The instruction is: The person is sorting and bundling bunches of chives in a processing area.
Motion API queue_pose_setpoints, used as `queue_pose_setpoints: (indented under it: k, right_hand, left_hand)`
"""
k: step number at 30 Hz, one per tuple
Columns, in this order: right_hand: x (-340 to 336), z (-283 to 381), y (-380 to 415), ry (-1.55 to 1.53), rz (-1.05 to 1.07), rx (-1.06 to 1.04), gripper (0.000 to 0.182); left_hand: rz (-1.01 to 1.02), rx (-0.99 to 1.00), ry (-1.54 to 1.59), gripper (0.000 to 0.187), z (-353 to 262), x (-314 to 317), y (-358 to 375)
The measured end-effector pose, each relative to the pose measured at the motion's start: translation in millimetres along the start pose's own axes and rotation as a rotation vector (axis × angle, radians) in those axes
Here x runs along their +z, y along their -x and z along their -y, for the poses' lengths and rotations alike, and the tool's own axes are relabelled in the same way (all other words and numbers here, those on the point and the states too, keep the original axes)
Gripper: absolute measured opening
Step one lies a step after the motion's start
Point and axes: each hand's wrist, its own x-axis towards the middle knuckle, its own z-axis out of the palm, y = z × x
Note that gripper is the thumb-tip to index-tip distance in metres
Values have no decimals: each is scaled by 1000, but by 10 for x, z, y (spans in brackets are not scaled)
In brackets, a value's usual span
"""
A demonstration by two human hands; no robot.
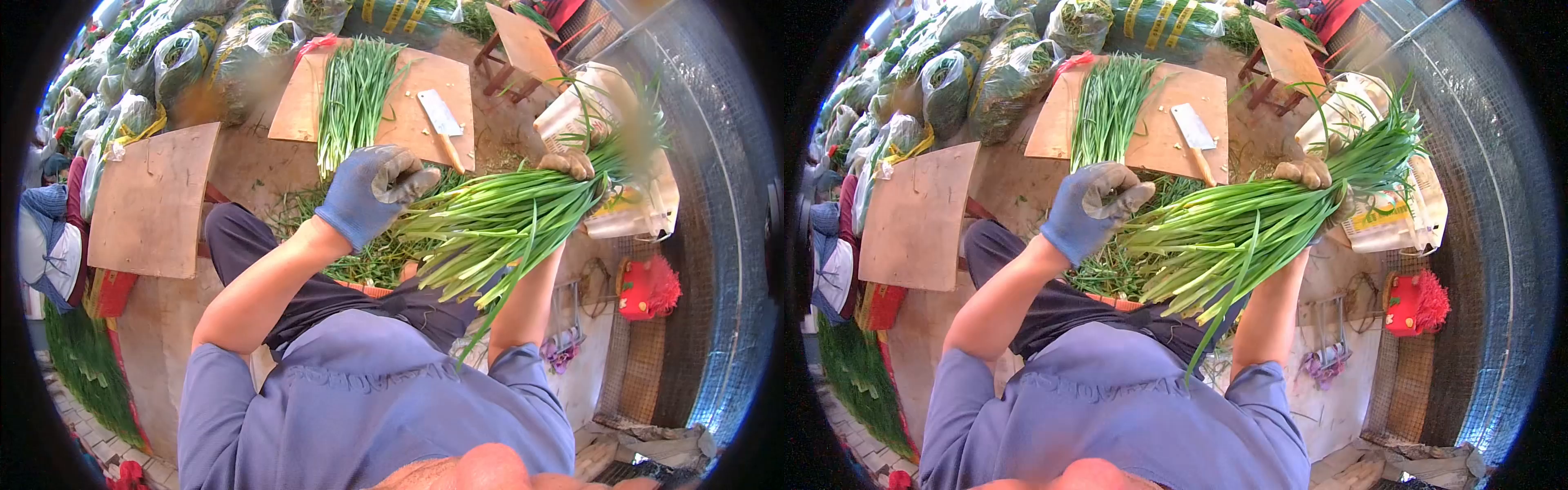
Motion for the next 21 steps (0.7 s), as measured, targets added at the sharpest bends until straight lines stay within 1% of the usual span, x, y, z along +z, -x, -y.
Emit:
queue_pose_setpoints:
  k: [1,2,4,5,6,7,8,11,12,15,18,21]
  right_hand:
    - [25,-9,-7,0,-24,-29,34]
    - [42,-14,-14,1,-48,-57,34]
    - [9,-10,-30,-84,-44,-41,33]
    - [0,-7,-21,-124,-48,-33,32]
    - [39,-27,-15,-101,-89,-83,31]
    - [46,-30,-30,-95,-70,-69,31]
    - [49,-41,-36,-92,-54,-56,31]
    - [94,-70,-57,-38,-40,-32,31]
    - [120,-79,-43,-11,-43,-29,31]
    - [135,-87,-33,28,-43,-27,30]
    - [129,-80,-33,34,-45,-32,28]
    - [106,-78,-45,37,-39,-26,27]
  left_hand:
    - [46,-64,30,23,-8,-35,12]
    - [80,-85,21,22,-17,-67,39]
    - [151,-132,3,21,-14,-104,88]
    - [106,-45,12,21,-18,-77,85]
    - [59,41,24,22,-35,-28,77]
    - [5,132,31,25,-40,7,57]
    - [81,121,50,33,-27,32,62]
    - [218,122,-7,33,-52,77,21]
    - [193,133,22,30,-78,85,15]
    - [181,158,-157,23,-118,92,5]
    - [83,294,-254,13,-102,131,9]
    - [293,355,-463,9,-190,104,-40]
